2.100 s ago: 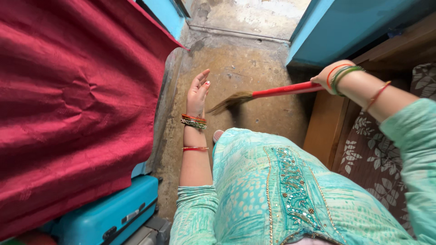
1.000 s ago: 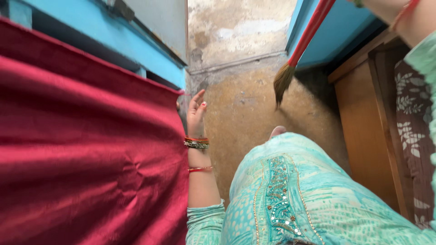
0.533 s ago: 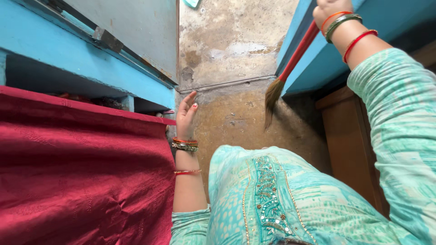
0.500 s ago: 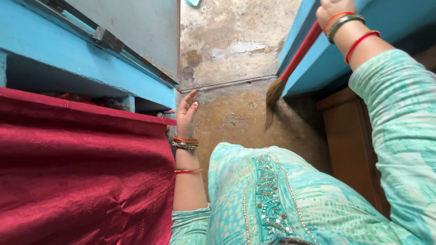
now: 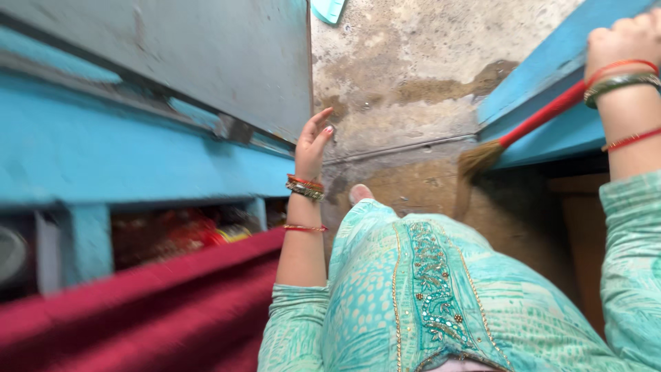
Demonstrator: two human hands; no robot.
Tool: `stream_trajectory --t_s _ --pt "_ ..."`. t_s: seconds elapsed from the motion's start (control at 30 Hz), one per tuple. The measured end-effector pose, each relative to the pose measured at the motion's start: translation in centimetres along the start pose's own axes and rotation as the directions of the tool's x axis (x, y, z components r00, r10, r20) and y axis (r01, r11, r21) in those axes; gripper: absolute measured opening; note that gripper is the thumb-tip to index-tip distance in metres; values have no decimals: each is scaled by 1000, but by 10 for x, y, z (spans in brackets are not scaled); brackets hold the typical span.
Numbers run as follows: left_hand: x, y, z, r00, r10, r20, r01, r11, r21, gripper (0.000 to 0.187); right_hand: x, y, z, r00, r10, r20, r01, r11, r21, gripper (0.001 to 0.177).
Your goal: The person sweeps a concrete floor with a broom and collects debris into a dustpan. They then walk to a balcony and empty the dustpan outside before returning inside and placing the broom and dustpan against a wall.
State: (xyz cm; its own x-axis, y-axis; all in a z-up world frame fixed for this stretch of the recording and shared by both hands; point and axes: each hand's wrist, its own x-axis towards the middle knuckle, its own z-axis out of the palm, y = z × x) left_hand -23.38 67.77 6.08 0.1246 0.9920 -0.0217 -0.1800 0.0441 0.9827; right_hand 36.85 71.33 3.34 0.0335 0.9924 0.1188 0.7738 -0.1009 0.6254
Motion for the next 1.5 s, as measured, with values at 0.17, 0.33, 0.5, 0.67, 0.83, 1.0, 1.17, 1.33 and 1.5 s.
stream_trajectory --t_s 0.17,0.33,0.5,0.67,0.83,1.0,1.17,1.33,1.5 --pt "108 17 -50 987 27 156 -24 1000 -18 42 1 -94 -17 993 115 -28 -95 914 393 18" --pt "196 6 -67 994 -50 95 50 999 -4 42 70 -185 -78 997 41 -63 4 809 588 20" --pt "277 2 -55 994 -37 104 27 995 97 41 172 -211 -125 985 -9 -170 133 660 740 21" --pt "350 1 -50 997 71 16 -71 904 422 47 303 -229 -130 942 -145 -302 323 637 700 49" --pt "420 -27 -58 985 115 -132 -32 860 509 52 422 -272 -116 899 -290 -328 437 569 697 56" --pt "477 -90 -73 983 37 -180 49 892 449 51 505 -334 -80 865 -430 -258 464 491 738 58" --pt "539 -183 -96 969 -43 -244 158 866 475 53 568 -427 18 831 -556 -24 276 373 886 54" --pt "593 -275 -137 977 99 -187 49 754 655 56 620 -575 145 778 -583 236 -284 9 959 53" --pt "620 -359 -199 992 56 -109 69 481 874 61 674 -735 254 702 -621 349 -628 -307 715 46"
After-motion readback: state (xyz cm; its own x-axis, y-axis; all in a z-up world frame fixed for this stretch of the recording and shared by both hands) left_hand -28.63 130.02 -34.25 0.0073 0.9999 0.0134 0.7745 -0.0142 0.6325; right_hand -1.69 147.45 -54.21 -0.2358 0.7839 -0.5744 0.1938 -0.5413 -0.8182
